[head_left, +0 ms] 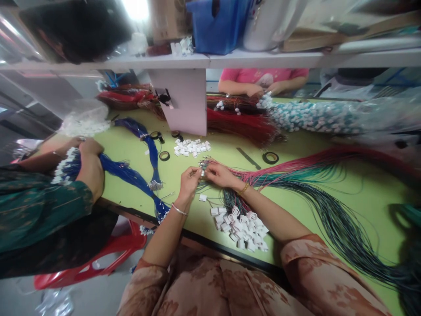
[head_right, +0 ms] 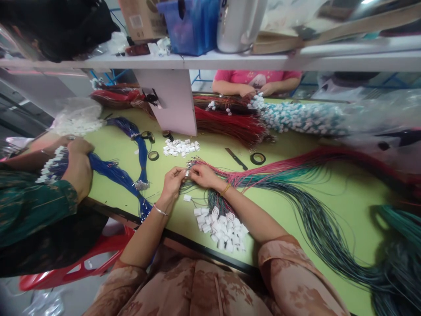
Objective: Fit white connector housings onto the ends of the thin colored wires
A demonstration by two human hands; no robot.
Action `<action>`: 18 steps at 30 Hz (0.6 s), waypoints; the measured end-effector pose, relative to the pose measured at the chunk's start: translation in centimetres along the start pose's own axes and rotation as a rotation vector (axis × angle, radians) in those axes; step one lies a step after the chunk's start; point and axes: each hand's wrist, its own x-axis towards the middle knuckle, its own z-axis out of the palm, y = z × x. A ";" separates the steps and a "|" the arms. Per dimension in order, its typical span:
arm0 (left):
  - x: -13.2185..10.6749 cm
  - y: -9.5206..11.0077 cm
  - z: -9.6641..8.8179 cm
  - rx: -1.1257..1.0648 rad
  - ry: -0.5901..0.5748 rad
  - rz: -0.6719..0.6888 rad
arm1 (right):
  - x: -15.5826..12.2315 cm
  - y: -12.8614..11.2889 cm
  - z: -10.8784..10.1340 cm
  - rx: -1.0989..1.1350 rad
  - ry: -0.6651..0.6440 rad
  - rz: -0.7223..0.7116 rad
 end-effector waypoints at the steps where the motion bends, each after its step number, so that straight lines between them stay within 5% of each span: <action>1: 0.1 0.2 -0.2 0.002 -0.004 -0.021 | 0.0 0.2 -0.2 -0.002 -0.006 0.001; 9: 0.4 1.0 -1.8 0.114 0.000 -0.139 | 0.4 0.3 0.0 -0.571 -0.055 0.061; 18: 0.5 0.9 -1.7 0.028 -0.029 -0.119 | 0.5 0.1 -0.2 -0.624 -0.123 0.000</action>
